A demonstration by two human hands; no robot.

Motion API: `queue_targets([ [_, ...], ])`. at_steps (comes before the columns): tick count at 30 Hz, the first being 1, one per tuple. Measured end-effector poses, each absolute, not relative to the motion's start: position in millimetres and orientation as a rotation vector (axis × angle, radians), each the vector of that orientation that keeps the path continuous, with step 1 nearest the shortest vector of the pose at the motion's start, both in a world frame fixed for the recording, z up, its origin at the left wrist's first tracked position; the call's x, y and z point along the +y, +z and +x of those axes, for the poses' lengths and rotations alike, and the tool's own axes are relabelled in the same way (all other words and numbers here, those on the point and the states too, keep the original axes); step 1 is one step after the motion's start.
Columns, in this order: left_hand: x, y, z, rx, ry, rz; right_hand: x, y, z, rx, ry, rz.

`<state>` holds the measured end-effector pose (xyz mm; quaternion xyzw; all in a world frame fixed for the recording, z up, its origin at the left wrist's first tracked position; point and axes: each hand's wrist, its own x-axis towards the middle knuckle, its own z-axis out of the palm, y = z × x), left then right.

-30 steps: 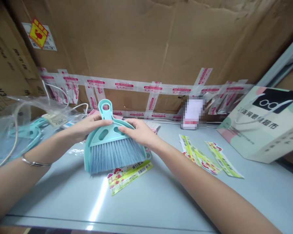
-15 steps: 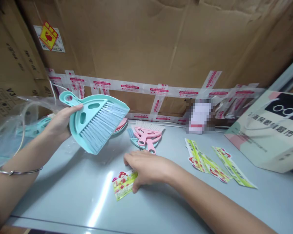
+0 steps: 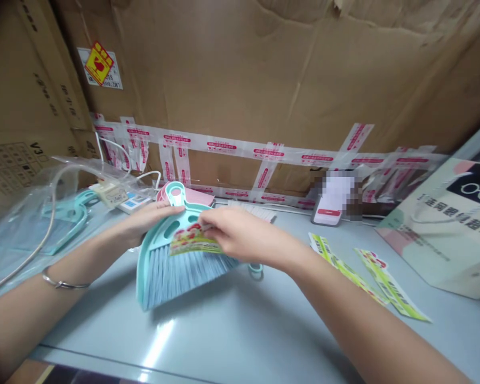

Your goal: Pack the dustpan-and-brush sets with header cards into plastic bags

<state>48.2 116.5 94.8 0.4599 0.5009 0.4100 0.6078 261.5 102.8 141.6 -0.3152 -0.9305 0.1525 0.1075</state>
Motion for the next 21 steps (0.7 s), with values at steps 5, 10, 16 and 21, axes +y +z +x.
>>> queue_targets([
  [5,112.8,81.5,58.6,1.030,0.868,1.040,113.3,142.8,235.7,-2.860,0.277,-0.963],
  [10,114.8,77.0,59.2,1.043,0.850,1.069,118.2,127.9,232.0,-2.655,-0.007,-1.069],
  [16,112.7,81.1,55.4,0.959,0.784,1.192,125.2,115.4,239.2,-2.482,0.053,-1.274],
  [21,110.9,89.1,51.4,0.944,0.714,1.207,133.3,116.6,252.9,-2.318,0.481,-1.208],
])
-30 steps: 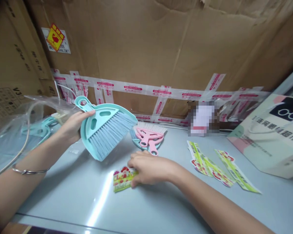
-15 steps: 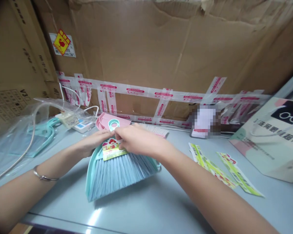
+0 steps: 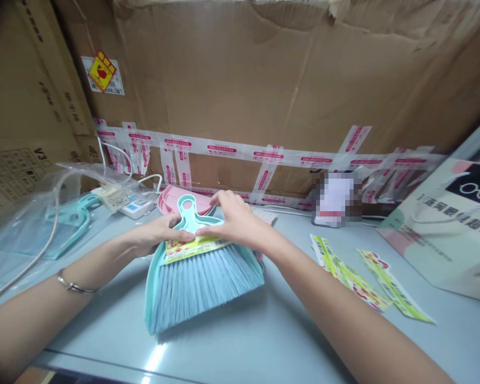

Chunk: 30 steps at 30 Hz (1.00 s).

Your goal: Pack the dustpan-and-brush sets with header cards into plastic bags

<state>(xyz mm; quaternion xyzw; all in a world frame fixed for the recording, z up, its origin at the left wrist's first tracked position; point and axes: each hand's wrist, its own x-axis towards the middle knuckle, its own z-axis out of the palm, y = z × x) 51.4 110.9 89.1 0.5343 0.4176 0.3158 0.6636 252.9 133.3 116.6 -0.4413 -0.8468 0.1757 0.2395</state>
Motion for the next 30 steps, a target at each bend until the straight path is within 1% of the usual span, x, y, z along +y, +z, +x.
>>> queue_targets([
  [3,112.6,91.2,50.3,0.991,0.755,1.132,134.9,113.0,264.0,-1.940,0.805,-1.271],
  [5,114.3,90.4,50.6,1.039,0.834,1.046,130.2,105.0,268.8,-1.626,1.096,-1.316],
  [8,116.3,87.8,51.6,1.056,0.936,0.938,116.5,87.1,271.5,-1.207,1.560,-1.134],
  [10,116.6,87.1,51.8,1.019,0.940,0.927,107.9,76.4,272.0,-1.014,1.744,-1.016],
  [16,112.6,90.0,53.1,0.969,0.871,1.019,102.0,67.5,276.8,-0.821,1.825,-1.019],
  [24,104.2,87.9,65.5,1.010,0.920,0.998,89.2,68.4,267.3,-0.588,1.765,-0.914],
  [27,101.5,88.6,67.8,0.973,0.933,1.029,86.1,75.6,267.9,-0.588,1.755,-0.883],
  [30,101.4,91.6,65.6,0.920,0.930,1.086,91.4,84.2,280.1,-0.678,1.855,-0.843],
])
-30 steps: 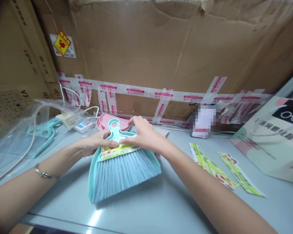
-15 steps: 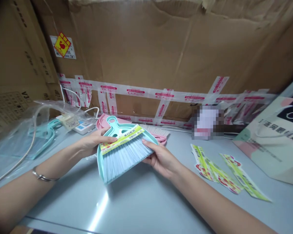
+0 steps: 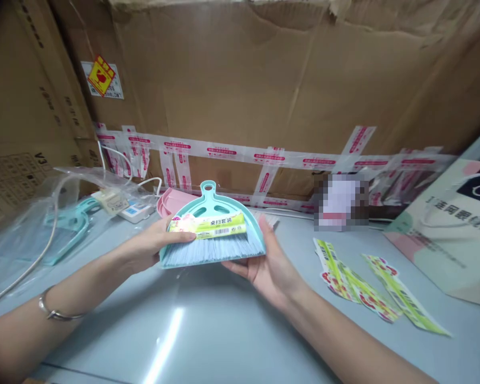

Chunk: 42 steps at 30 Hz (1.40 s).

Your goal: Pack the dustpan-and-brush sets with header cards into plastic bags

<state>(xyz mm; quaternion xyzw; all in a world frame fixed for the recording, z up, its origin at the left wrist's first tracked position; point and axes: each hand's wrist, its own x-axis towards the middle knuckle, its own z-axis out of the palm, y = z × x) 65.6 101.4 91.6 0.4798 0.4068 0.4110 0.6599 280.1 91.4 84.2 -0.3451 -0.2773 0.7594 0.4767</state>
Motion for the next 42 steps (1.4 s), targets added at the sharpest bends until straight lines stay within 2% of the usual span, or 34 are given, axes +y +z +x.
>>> queue_targets([
  [3,101.3,93.4,63.6,0.909,0.909,1.139,100.0,87.6,294.5,-0.838,1.975,-0.907],
  [7,99.7,87.3,68.4,0.965,0.922,1.197,102.6,81.7,296.1,-1.002,1.889,-1.151],
  [12,99.1,100.0,62.6,1.127,0.936,1.511,98.8,74.5,287.8,-1.035,1.839,-1.098],
  [14,97.9,119.1,47.4,1.402,1.016,1.822,99.4,74.5,288.9,-1.007,1.794,-1.094],
  [17,95.7,147.6,15.1,2.310,1.151,2.045,101.5,76.1,292.8,-0.951,1.723,-1.122],
  [19,96.4,156.8,-5.0,2.726,0.929,1.907,102.5,77.2,294.6,-0.922,1.695,-1.136],
  [20,98.1,157.5,-13.0,2.785,0.786,1.839,102.6,77.6,295.0,-0.914,1.687,-1.138],
  [23,108.3,148.6,-27.8,2.661,0.561,1.820,101.7,77.7,294.7,-0.899,1.680,-1.139],
  [26,119.0,137.8,-34.6,2.628,0.665,1.863,100.4,76.8,293.7,-0.899,1.686,-1.135],
  [28,121.7,135.8,-37.8,2.710,0.882,1.873,100.2,76.2,293.4,-0.907,1.698,-1.129],
  [31,118.2,140.0,-38.0,2.679,1.507,1.998,101.3,76.2,295.3,-0.932,1.718,-1.113],
  [33,113.6,144.3,-31.9,2.307,1.946,2.082,102.2,76.3,300.1,-0.968,1.730,-1.092],
  [35,109.9,147.2,-21.0,1.780,2.138,2.060,102.6,75.5,309.1,-1.018,1.737,-1.072],
  [38,109.2,144.7,-0.9,1.193,2.131,1.839,102.6,71.4,330.0,-1.070,1.750,-1.080],
  [42,117.2,125.1,22.4,0.944,1.950,1.466,105.4,64.1,360.9,-1.161,1.823,-1.099],
])
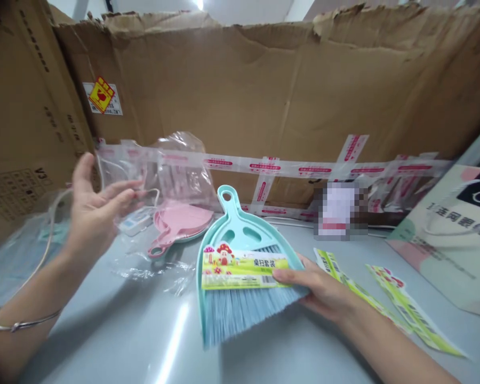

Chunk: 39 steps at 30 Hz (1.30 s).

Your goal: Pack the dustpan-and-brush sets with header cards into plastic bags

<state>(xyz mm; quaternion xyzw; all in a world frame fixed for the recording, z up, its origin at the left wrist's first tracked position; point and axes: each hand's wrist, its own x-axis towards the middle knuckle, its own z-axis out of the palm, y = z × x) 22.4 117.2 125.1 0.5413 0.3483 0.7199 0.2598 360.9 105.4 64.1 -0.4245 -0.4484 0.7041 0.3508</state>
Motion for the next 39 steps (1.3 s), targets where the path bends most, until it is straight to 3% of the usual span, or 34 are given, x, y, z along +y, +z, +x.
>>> queue_targets([
  [6,126.5,95.3,44.8,1.142,1.744,1.035,103.8,67.3,383.8,-1.310,1.799,-1.098],
  [17,121.1,103.4,55.7,1.090,1.620,0.743,98.5,59.2,350.2,-1.536,2.113,-0.938],
  [39,117.2,83.3,63.6,0.868,1.067,0.955,99.3,56.8,343.3,-1.389,2.098,-0.969],
])
